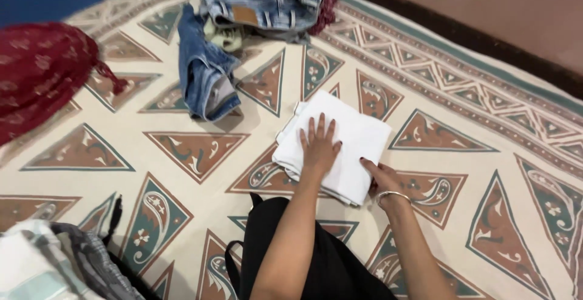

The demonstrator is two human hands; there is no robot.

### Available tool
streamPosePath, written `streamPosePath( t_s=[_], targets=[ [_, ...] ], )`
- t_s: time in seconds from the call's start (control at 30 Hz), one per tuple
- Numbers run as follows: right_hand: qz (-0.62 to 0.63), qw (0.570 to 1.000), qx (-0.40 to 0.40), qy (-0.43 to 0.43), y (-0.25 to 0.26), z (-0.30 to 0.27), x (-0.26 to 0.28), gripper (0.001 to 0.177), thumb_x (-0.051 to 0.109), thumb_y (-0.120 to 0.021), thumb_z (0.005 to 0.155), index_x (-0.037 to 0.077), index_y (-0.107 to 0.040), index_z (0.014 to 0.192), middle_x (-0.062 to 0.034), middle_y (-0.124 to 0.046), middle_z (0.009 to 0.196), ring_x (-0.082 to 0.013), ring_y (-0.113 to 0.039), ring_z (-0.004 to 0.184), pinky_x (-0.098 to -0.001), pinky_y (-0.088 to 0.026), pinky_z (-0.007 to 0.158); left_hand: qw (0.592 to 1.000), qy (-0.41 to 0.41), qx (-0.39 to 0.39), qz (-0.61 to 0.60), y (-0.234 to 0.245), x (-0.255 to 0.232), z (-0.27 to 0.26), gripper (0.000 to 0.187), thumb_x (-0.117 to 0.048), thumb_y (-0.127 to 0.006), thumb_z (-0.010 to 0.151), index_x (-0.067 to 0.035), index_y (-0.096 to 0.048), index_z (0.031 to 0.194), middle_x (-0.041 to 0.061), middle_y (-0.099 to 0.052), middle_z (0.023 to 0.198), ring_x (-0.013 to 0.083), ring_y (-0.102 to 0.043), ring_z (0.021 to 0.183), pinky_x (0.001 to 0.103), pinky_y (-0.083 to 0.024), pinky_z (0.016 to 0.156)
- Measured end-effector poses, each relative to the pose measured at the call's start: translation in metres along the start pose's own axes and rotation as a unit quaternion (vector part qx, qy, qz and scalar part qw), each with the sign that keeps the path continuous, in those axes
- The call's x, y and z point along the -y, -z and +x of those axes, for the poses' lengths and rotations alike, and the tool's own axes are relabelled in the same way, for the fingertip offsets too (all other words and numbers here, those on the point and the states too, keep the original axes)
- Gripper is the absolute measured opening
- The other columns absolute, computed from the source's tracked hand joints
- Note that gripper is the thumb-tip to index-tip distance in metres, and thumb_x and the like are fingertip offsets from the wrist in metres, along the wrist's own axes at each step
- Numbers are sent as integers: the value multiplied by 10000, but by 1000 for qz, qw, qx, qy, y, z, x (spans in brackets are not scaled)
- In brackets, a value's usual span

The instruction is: The person folds a white shirt and a pair of gray shorts by hand on a bed, placing each finished item onto a stack of clothes.

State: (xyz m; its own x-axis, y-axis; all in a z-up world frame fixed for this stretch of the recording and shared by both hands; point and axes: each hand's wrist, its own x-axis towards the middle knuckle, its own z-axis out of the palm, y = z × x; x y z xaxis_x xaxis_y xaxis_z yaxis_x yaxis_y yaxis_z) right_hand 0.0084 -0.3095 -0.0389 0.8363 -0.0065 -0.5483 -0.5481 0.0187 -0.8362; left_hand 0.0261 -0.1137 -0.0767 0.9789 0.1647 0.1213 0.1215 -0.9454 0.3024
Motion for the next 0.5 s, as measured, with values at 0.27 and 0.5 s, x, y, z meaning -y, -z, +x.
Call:
streamPosePath(
  t_s=[0.27, 0.5],
  targets=[
    [117, 986, 113, 35, 0, 21, 64, 421, 88, -702, 846, 47, -650, 1262, -104, -746, 1053, -233, -699, 897, -363, -583, 770, 903, 178, 48, -388, 11, -70, -34, 768, -590, -472, 984, -287, -182, 1628, 73, 6, 1723, 394, 28, 1573, 631, -83, 1233],
    [-431, 776, 90, 452, 100, -125, 197, 436, 80, -733, 782, 23, -665, 1209, -190, -744, 1067, -301, -720, 956, -403, -549, 839, 311, 196, 159, -916, 133, -187, -43, 872, -753, -193, 875, -246, -223, 1584, 81, -302, 1622, 371, -300, 1468, 669, -268, 1106]
  ],
)
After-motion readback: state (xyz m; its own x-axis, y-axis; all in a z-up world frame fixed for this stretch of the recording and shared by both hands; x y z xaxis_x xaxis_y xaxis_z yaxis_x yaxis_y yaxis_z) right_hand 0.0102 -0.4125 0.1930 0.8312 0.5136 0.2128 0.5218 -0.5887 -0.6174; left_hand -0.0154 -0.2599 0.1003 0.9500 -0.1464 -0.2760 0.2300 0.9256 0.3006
